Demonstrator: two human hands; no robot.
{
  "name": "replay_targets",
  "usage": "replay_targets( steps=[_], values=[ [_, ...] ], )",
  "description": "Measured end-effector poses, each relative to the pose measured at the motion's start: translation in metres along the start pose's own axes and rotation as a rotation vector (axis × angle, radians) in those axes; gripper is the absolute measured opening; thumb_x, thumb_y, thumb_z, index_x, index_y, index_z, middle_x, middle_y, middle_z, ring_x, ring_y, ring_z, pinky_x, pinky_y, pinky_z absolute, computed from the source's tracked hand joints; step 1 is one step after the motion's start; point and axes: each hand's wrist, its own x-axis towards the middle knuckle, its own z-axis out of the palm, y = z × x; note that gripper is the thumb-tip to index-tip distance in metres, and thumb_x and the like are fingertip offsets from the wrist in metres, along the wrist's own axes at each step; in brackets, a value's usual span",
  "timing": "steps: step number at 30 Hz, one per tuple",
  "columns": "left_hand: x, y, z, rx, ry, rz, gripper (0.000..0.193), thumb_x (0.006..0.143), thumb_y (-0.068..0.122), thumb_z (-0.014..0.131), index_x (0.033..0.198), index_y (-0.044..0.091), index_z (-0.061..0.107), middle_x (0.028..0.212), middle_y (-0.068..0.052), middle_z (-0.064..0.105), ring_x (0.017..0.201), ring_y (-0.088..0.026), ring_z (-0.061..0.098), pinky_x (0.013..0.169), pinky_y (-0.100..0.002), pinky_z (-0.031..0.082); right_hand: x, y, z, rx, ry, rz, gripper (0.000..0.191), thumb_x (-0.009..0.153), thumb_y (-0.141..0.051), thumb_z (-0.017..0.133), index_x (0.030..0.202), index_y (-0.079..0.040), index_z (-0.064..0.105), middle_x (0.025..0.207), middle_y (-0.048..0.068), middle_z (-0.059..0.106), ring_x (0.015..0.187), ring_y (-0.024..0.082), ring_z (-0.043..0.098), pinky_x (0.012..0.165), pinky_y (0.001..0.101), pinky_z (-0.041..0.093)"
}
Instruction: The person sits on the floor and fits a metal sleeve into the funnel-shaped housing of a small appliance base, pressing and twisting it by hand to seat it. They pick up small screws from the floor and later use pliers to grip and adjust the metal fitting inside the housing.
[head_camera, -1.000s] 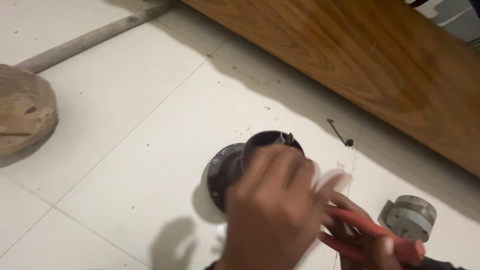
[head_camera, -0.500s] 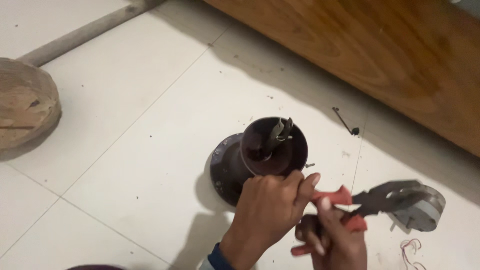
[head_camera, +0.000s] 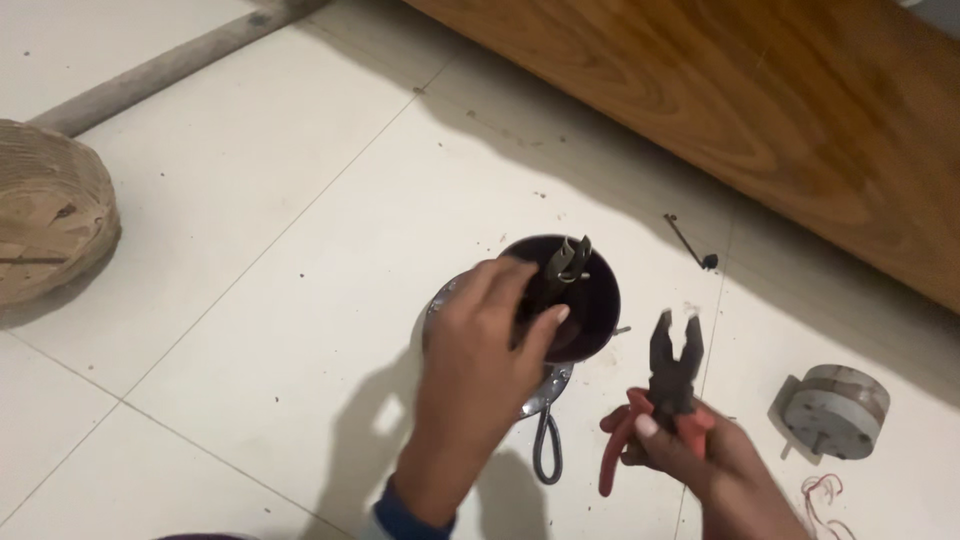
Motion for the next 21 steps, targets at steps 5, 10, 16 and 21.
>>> replay_targets(
  steps=[5, 10, 16, 21],
  values=[
    [-0.009, -0.009, 0.027, -0.014, -0.1, 0.07, 0.053, 0.094, 0.013, 0.069, 0.139, -0.01, 0.053, 0.132, -0.03, 0.062, 0.127, -0.044, 0.06, 0.107, -0.045, 0.049, 0.015, -0.039, -0.01, -0.374, -0.133, 0.024, 0.045, 0.101, -0.032, 0.066, 0.133, 0.0, 0.065, 0.131, 0.018, 0.069, 0.13, 0.026, 0.056, 0.109, 0.0408, 0.038],
    [0.004, -0.002, 0.024, -0.097, -0.132, -0.018, 0.066, 0.09, 0.009, 0.07, 0.148, -0.009, 0.045, 0.135, -0.031, 0.059, 0.112, -0.044, 0.065, 0.089, -0.045, 0.055, 0.017, -0.055, -0.009, 0.089, -0.365, 0.204, 0.046, 0.103, -0.029, 0.06, 0.135, 0.001, 0.047, 0.124, 0.029, 0.063, 0.119, 0.039, 0.064, 0.103, 0.0527, 0.05],
    [0.023, 0.001, 0.018, -0.117, -0.217, -0.088, 0.057, 0.085, 0.007, 0.073, 0.139, 0.001, 0.057, 0.115, -0.021, 0.07, 0.099, -0.038, 0.071, 0.083, -0.044, 0.056, 0.009, -0.068, -0.015, 0.036, -0.483, 0.151, 0.046, 0.102, -0.032, 0.057, 0.134, 0.001, 0.051, 0.117, 0.029, 0.068, 0.11, 0.04, 0.069, 0.098, 0.0552, 0.051],
    [0.022, -0.009, 0.013, -0.126, -0.238, 0.038, 0.055, 0.074, 0.012, 0.08, 0.126, 0.001, 0.066, 0.105, -0.018, 0.073, 0.095, -0.035, 0.07, 0.082, -0.044, 0.055, 0.003, -0.081, 0.005, -0.291, -0.116, 0.42, 0.049, 0.103, -0.043, 0.048, 0.133, -0.005, 0.057, 0.112, 0.023, 0.07, 0.107, 0.035, 0.069, 0.099, 0.0508, 0.053]
  ],
)
